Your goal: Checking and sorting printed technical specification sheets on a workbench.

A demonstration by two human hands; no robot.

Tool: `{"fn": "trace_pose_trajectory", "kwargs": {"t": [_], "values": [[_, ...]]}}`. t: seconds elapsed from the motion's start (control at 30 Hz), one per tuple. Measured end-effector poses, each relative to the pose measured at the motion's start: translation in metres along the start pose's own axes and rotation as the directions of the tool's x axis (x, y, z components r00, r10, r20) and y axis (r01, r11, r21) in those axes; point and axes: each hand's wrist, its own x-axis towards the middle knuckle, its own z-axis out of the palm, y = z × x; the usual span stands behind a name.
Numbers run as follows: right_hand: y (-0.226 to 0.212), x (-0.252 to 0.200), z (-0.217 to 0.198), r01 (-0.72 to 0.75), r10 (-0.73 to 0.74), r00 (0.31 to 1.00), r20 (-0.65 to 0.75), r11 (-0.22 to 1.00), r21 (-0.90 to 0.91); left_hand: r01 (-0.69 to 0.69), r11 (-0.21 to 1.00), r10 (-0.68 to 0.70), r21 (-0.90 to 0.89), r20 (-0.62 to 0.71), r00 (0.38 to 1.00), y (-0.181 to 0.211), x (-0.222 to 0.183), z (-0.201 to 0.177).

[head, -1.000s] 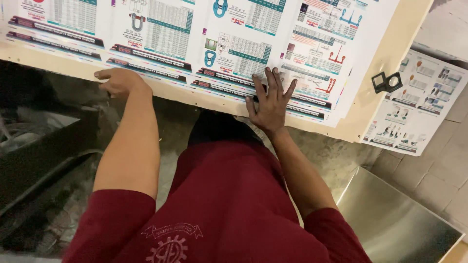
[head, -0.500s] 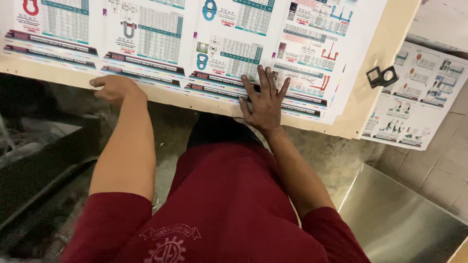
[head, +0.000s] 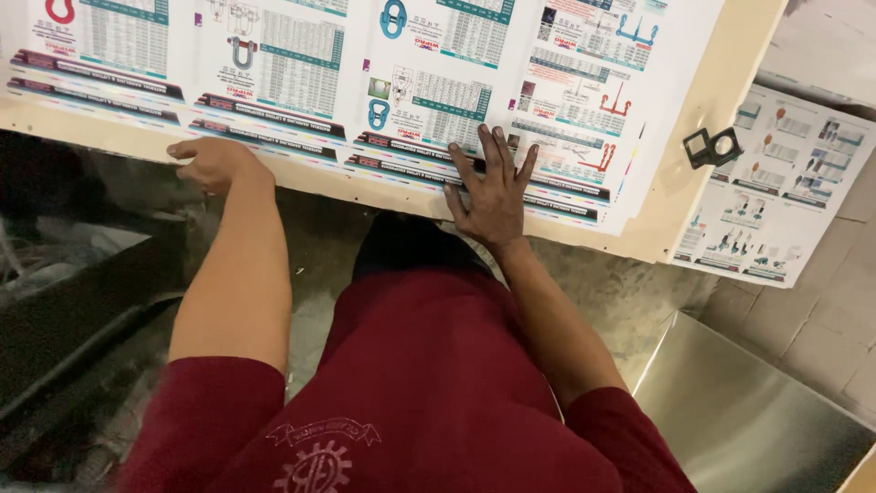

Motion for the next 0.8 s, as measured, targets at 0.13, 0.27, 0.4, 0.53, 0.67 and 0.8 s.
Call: {"fn": "trace_pose_trajectory", "kwargs": {"t": [0.13,0.27,0.4,0.53,0.67,0.8], "values": [[0.000,0.000,0.000,0.014,-0.014,1.000,-0.005,1.000,0.003,0.032,0.999,-0.031,-0.018,0.049,0.998,0.011,-0.014,-0.011],[-0.002,0.000,-0.002,0.017,-0.017,1.000,-0.014,1.000,-0.007,0.028,1.000,-0.027,-0.012,0.058,0.998,0.011,-0.017,-0.014],[-0.003,0.002,-0.004,0.010,-0.011,1.000,-0.008,1.000,-0.015,-0.014,1.000,0.015,-0.006,0.059,0.998,0.006,-0.013,-0.011],[-0.003,0.003,-0.004,0.020,-0.020,1.000,-0.018,1.000,-0.018,-0.006,1.000,0.006,0.004,0.008,1.000,0.006,-0.011,-0.006],[-0.006,0.002,-0.006,-0.014,0.014,1.000,-0.005,1.000,-0.005,0.002,0.999,-0.003,0.045,0.020,1.000,-0.001,0.000,0.000],[-0.004,0.001,-0.003,-0.024,0.024,1.000,-0.007,1.000,-0.003,0.025,0.999,-0.023,-0.023,0.094,0.995,0.014,-0.024,-0.020]]}}
